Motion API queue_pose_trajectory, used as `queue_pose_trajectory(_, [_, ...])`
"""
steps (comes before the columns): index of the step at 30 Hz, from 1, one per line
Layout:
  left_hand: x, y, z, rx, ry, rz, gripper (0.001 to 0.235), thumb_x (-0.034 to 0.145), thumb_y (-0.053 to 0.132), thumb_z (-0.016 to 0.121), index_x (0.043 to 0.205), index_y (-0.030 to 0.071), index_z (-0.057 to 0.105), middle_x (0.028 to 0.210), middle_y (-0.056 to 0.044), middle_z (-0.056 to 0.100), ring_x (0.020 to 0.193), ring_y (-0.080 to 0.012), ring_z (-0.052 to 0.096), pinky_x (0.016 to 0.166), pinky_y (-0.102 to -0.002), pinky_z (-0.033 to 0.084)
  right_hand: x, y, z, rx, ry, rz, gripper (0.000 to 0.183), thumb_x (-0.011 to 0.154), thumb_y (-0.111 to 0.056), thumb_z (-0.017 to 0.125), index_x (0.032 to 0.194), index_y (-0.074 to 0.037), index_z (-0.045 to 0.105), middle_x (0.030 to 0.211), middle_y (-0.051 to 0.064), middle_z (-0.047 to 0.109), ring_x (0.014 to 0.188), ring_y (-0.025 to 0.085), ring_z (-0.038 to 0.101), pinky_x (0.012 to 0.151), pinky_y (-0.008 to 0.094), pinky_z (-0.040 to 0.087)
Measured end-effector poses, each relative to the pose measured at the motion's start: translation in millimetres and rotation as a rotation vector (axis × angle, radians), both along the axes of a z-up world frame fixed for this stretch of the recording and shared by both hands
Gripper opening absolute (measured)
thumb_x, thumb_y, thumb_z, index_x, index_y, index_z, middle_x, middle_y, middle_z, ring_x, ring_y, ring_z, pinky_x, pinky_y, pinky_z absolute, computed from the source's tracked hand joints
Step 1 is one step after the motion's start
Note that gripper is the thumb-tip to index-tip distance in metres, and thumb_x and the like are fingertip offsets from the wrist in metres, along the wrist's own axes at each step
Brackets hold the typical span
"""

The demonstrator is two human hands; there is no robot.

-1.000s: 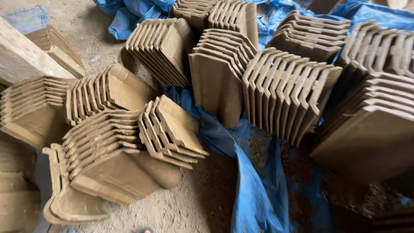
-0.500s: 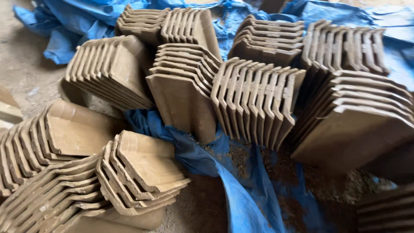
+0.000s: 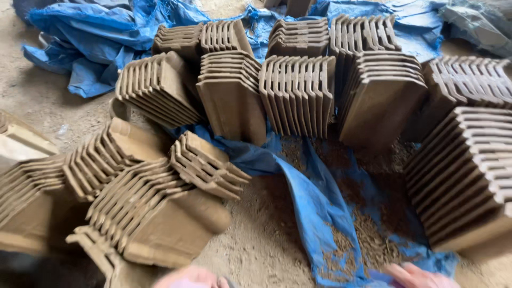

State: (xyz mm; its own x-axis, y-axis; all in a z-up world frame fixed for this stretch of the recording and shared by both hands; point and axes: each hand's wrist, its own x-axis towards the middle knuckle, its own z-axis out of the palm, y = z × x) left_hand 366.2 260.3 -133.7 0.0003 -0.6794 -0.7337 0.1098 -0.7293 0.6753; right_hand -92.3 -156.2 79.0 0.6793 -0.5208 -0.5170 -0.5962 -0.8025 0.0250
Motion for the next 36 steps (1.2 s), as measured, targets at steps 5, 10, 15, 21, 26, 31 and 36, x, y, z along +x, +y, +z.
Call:
queue_pose_trajectory(5, [-23.7,-125.4,306.5,-0.093,-0.217,0.014,0.032,0.089,0.018,0.058,0.117,0.004,0.066,0.084,-0.012,0.072,0.067,-0.0177,0.068,0.053,-0.023,0.054,65.8,42.8,45.4,-0.023,-0.368,0.137,0.011,0.079,-0.027,0.053,0.084,-0.037,0.054,0.068,-0.006,0.059,0.064,0.022,0.059,0.057,0.039,0.044])
queue_pose_trajectory(10, [77.2,-203.1,261.7,-0.194,-0.888,0.137,0.03,0.078,0.042,0.061,0.107,0.034,0.065,0.097,0.006,0.069,0.087,-0.0179,0.065,0.074,-0.031,0.053,206.9,60.6,63.7,-0.032,-0.514,0.067,0.028,0.076,-0.035,0.064,0.102,-0.031,0.054,0.085,-0.002,0.065,0.091,0.024,0.066,0.076,0.042,0.053])
queue_pose_trajectory(15, [155.8,-262.2,165.4,0.014,-1.296,0.449,0.032,0.074,0.063,0.059,0.106,0.06,0.059,0.105,0.031,0.061,0.1,-0.01,0.063,0.085,-0.034,0.052,355.3,50.7,-13.0,-0.069,-0.794,-0.125,0.013,0.067,-0.039,0.067,0.077,-0.032,0.06,0.077,-0.006,0.063,0.082,0.025,0.067,0.069,0.042,0.055])
queue_pose_trajectory(21, [137.9,-253.7,155.0,0.033,-1.527,0.338,0.036,0.089,0.054,0.047,0.122,0.043,0.058,0.145,0.015,0.043,0.138,-0.0227,0.029,0.108,-0.065,0.014,411.8,66.1,-53.8,0.276,-0.976,-0.307,0.016,0.077,-0.034,0.062,0.089,-0.024,0.065,0.095,0.006,0.061,0.096,0.033,0.061,0.083,0.042,0.052])
queue_pose_trajectory(26, [128.0,-245.8,222.3,0.018,-1.508,0.147,0.024,0.084,0.046,0.061,0.108,0.044,0.067,0.144,0.009,0.045,0.141,-0.0228,0.026,0.109,-0.066,0.0,412.1,60.2,-54.1,0.376,-0.953,-0.328,0.017,0.081,-0.047,0.064,0.096,-0.039,0.065,0.081,0.001,0.063,0.089,0.025,0.064,0.076,0.038,0.053])
queue_pose_trajectory(31, [120.5,-256.9,264.6,-0.032,-1.378,-0.261,0.034,0.075,0.052,0.064,0.109,0.05,0.064,0.148,0.022,0.038,0.15,-0.0174,0.008,0.111,-0.067,-0.01,408.7,57.1,-49.7,0.405,-1.215,-0.383,0.015,0.082,-0.029,0.066,0.097,-0.029,0.067,0.076,0.011,0.063,0.082,0.032,0.065,0.075,0.04,0.052])
queue_pose_trajectory(36, [122.0,-293.0,243.4,-0.063,-1.5,-0.468,0.035,0.073,0.045,0.069,0.107,0.051,0.061,0.128,0.032,0.053,0.146,-0.0047,0.016,0.114,-0.066,-0.013,426.6,30.9,-91.5,0.387,-1.353,-0.487,0.007,0.084,-0.033,0.069,0.087,-0.027,0.068,0.066,0.006,0.059,0.073,0.023,0.064,0.071,0.035,0.051])
